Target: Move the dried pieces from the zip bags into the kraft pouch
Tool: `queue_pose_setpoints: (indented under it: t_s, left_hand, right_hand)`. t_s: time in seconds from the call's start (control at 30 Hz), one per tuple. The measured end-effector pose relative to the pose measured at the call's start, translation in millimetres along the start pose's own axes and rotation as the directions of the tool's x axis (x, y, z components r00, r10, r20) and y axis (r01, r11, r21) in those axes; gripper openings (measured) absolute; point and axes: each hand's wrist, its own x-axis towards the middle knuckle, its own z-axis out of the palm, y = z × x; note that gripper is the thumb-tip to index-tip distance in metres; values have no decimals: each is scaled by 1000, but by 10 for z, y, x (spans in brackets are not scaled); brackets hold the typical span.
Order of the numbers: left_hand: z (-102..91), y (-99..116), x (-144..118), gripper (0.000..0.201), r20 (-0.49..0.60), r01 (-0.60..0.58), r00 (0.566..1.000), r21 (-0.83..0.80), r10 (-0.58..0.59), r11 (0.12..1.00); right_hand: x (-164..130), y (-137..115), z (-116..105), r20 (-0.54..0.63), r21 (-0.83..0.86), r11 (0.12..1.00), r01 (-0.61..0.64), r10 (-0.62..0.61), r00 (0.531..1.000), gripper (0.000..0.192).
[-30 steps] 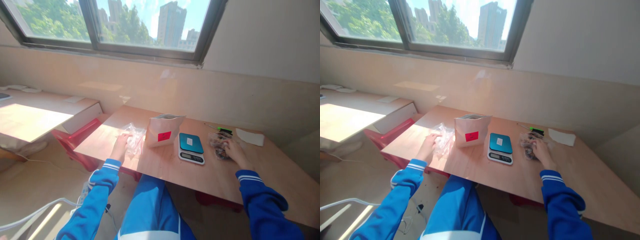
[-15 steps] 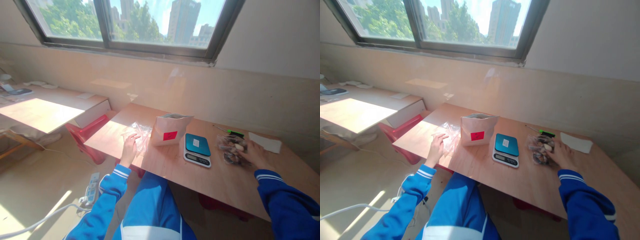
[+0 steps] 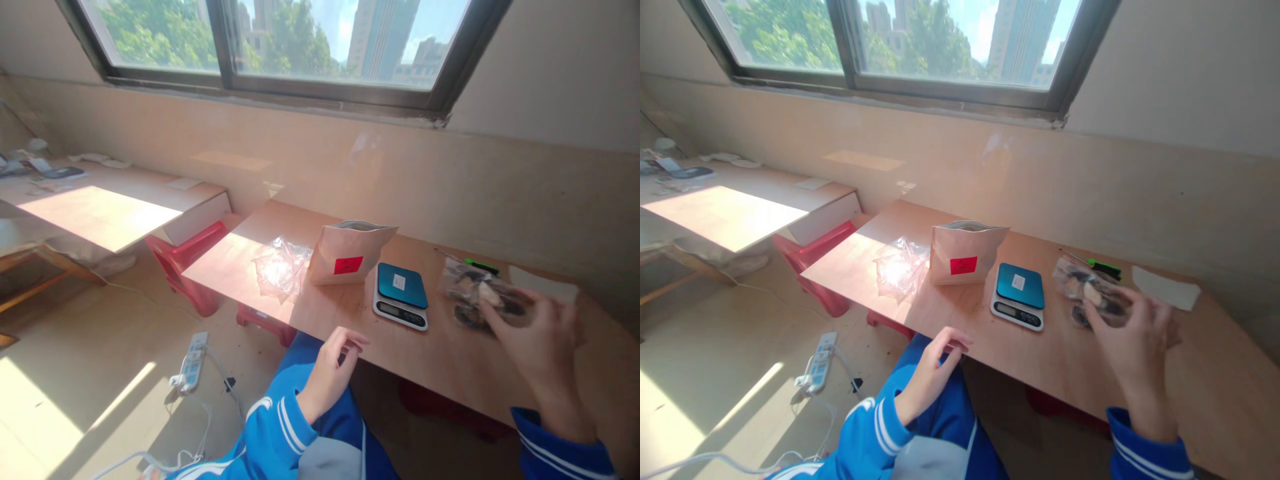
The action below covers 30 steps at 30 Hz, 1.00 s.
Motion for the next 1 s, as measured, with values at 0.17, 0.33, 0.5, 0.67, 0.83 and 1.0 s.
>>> queue_pose_setpoints:
  t_s: [0.17,0.33,0.5,0.67,0.83,1.0]
  left_hand:
    - [53,162,-70,50,108,130,990,-474,-89,871]
    - [-42,250,-108,66,-15,67,994,-707,-110,704]
    - [-226,177,-184,63,-71,30,988,-792,-141,610]
    - [-335,84,-280,56,-61,17,992,-801,-110,598]
    - [-374,59,-308,51,-95,-1,988,-785,-118,620]
    - [-403,65,-310,50,-27,22,998,-705,-57,709]
  right_hand:
    - [-606,-940,-421,5,271,913,306,-319,948,35]
    - [-1034,-1382,-448,206,417,834,362,-475,856,37]
    - [-906,-1452,-393,197,508,799,322,-472,859,44]
    - [-574,-1601,-456,463,643,766,-6,-383,799,27]
    - [-530,-1724,-580,708,660,691,-296,-439,553,34]
    - [-605,-1694,-544,746,638,687,-348,-438,502,35]
